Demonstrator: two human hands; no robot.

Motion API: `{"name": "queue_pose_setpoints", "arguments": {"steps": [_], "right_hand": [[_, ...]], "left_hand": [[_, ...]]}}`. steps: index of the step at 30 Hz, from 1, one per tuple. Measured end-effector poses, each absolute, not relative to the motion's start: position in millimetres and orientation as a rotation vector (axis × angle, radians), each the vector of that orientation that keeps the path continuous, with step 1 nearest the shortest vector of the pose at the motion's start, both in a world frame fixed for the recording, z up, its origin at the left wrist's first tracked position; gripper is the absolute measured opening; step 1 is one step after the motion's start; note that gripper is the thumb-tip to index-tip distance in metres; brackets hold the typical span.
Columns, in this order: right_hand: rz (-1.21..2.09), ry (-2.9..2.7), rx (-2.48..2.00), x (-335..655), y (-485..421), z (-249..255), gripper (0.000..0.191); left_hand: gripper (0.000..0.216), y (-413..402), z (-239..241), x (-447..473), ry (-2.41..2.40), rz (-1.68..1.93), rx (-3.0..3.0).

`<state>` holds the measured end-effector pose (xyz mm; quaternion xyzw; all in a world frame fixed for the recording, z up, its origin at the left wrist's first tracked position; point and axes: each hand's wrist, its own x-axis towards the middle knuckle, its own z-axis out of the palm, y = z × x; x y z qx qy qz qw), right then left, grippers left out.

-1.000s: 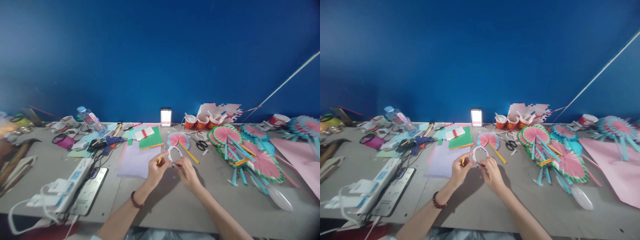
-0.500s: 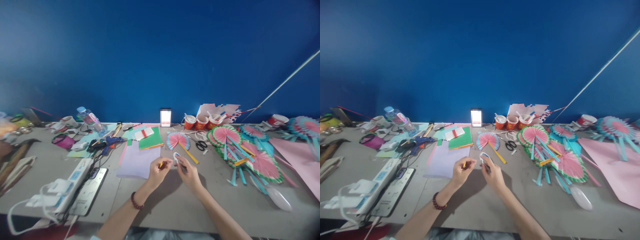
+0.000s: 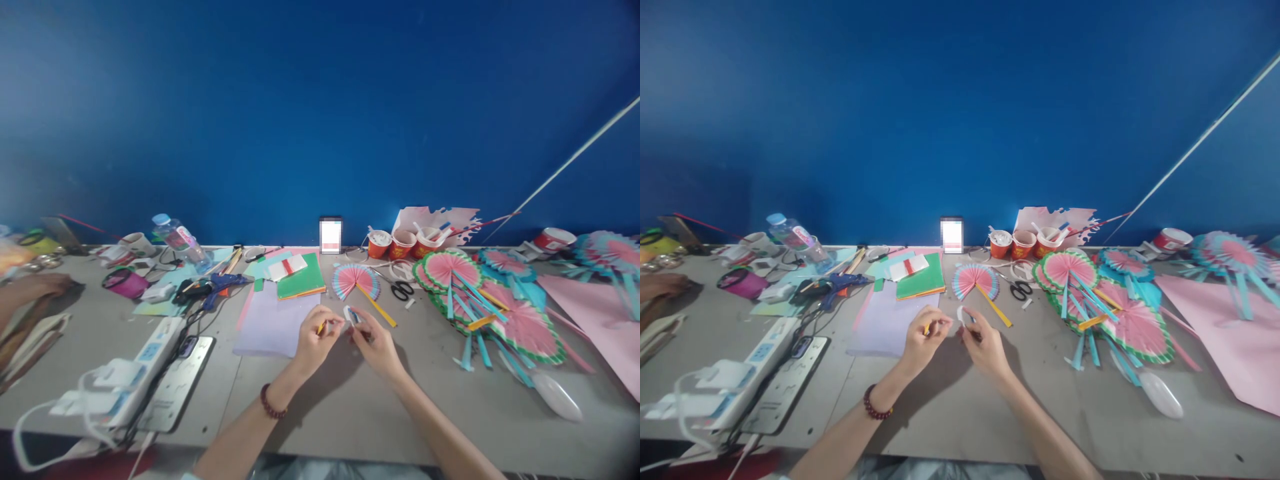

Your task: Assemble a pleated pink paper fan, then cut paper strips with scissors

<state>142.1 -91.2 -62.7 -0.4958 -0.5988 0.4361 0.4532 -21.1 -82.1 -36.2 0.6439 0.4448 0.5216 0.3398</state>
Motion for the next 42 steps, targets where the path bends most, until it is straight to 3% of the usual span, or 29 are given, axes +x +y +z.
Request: {"name": "queue_pose_setpoints", "arguments": {"steps": [11,28,42], "right_hand": [[1.465,-1.150,-1.248,137.2,-86.5,-62.1,0.050],[1.382,-1.299,-1.256,134.4,-91.1,-63.1,0.048],[1.268,-1.350,-1.263,133.7,-93.4,-62.8,0.046]], "left_hand": [[0.004,-79.5,-33.9,-20.0,1.274,1.275,1.590],[0.018,-77.8,-41.9,-18.8,1.224,1.311,1.397],[0.014,-80.1,-32.7,-17.5,1.246,1.308,1.484]]}}
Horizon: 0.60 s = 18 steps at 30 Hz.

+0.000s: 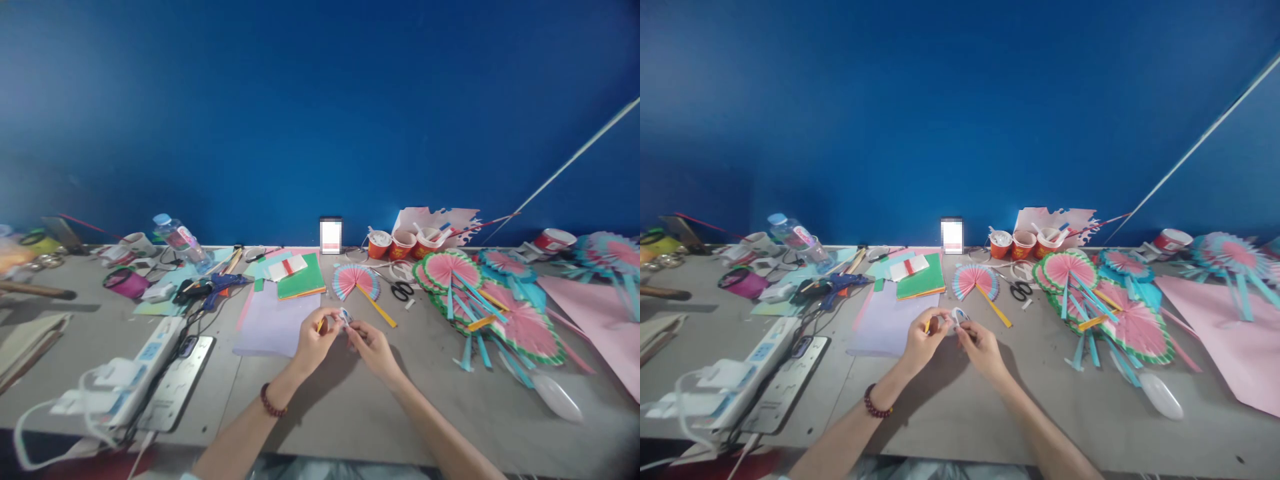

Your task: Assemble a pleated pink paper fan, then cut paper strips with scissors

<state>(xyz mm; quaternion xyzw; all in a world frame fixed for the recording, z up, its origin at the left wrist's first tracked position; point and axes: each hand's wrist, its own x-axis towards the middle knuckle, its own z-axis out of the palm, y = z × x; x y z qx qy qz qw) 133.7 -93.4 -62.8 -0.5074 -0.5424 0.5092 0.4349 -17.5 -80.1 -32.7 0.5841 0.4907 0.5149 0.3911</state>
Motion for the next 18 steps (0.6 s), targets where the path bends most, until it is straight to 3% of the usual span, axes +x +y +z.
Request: {"name": "queue_pose_setpoints", "arguments": {"steps": [18], "right_hand": [[1.204,-1.363,-1.244,134.9,-94.6,-60.8,0.041]], "left_hand": [[0.015,-79.9,-37.7,-17.9,1.193,1.257,1.608]]}}
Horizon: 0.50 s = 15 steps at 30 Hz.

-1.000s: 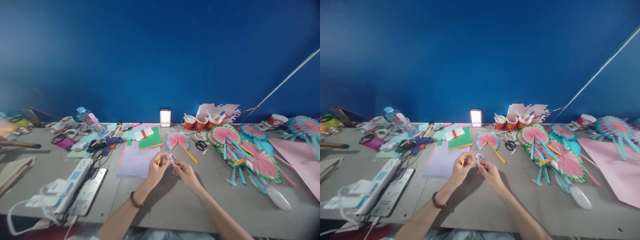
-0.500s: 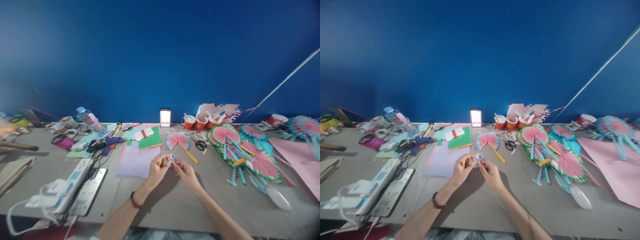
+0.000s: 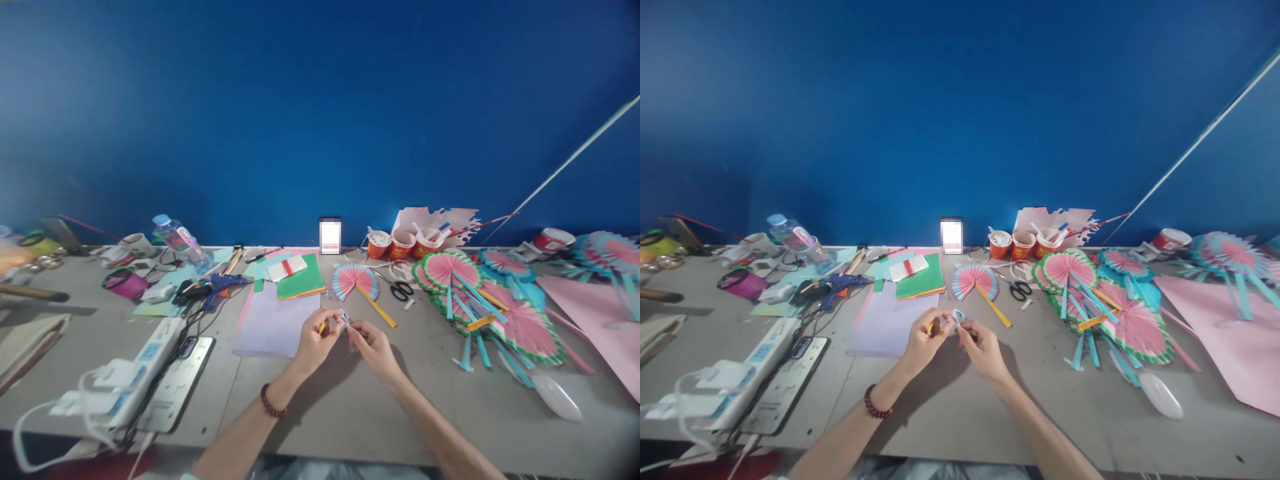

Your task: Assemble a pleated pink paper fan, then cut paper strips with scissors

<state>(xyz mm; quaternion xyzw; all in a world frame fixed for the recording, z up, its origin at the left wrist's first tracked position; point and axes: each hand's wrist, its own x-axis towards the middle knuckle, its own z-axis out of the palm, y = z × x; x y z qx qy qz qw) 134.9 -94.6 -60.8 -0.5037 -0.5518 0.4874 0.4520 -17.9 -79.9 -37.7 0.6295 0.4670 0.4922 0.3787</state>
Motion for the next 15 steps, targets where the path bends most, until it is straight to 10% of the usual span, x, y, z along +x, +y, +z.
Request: {"name": "queue_pose_setpoints", "arguments": {"steps": [15], "right_hand": [[1.063,-1.354,-1.271,135.7,-94.1,-59.8,0.037]], "left_hand": [[0.013,-79.7,-37.8,-17.7,1.236,1.261,1.766]]}}
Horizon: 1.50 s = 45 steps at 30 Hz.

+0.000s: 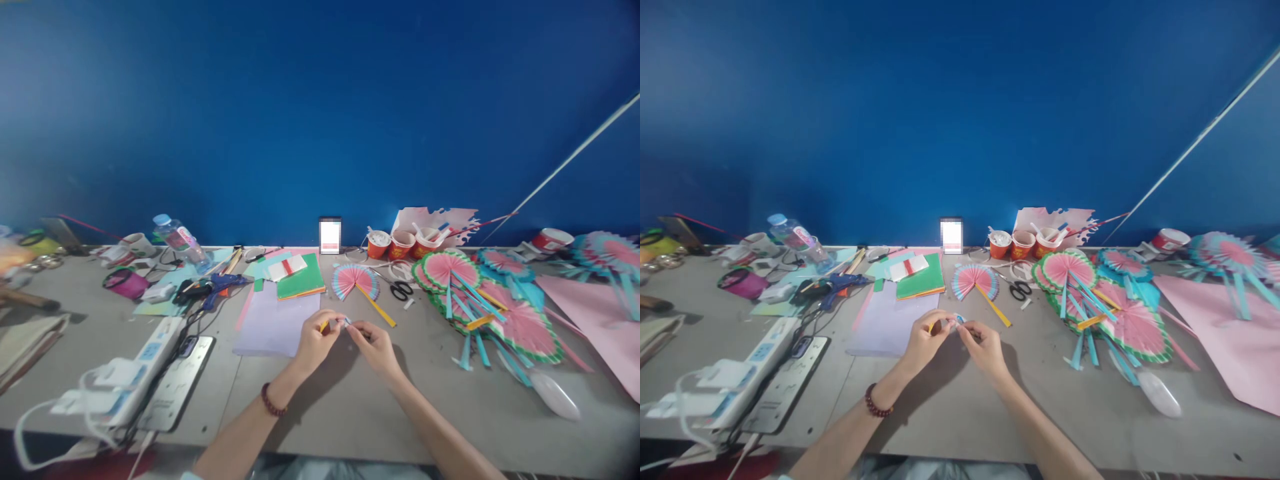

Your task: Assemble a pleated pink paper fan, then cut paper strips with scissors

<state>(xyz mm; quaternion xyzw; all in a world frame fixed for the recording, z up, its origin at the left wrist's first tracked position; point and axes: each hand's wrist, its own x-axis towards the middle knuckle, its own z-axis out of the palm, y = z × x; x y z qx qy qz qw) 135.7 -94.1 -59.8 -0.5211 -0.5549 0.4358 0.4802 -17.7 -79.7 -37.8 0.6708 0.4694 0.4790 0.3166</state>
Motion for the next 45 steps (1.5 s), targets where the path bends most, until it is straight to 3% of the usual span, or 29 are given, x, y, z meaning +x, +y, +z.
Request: {"name": "queue_pose_setpoints", "arguments": {"steps": [18,28,39,45], "right_hand": [[1.033,-1.417,-1.285,133.4,-95.5,-58.8,0.033],[1.094,-1.370,-1.258,134.7,-92.7,-73.4,0.032],[0.907,-1.394,-1.468,138.0,-87.5,-68.8,0.030],[1.066,-1.318,-1.381,136.1,-86.7,-72.6,0.038]], "left_hand": [[0.013,-79.3,-51.5,-19.7,1.105,1.450,1.952],[0.015,-77.0,-47.4,-22.3,1.215,1.374,1.732],[0.018,-74.1,-44.5,-22.2,1.305,1.258,1.494],[0.022,-71.3,-45.2,-23.1,1.269,1.247,1.401]]}}
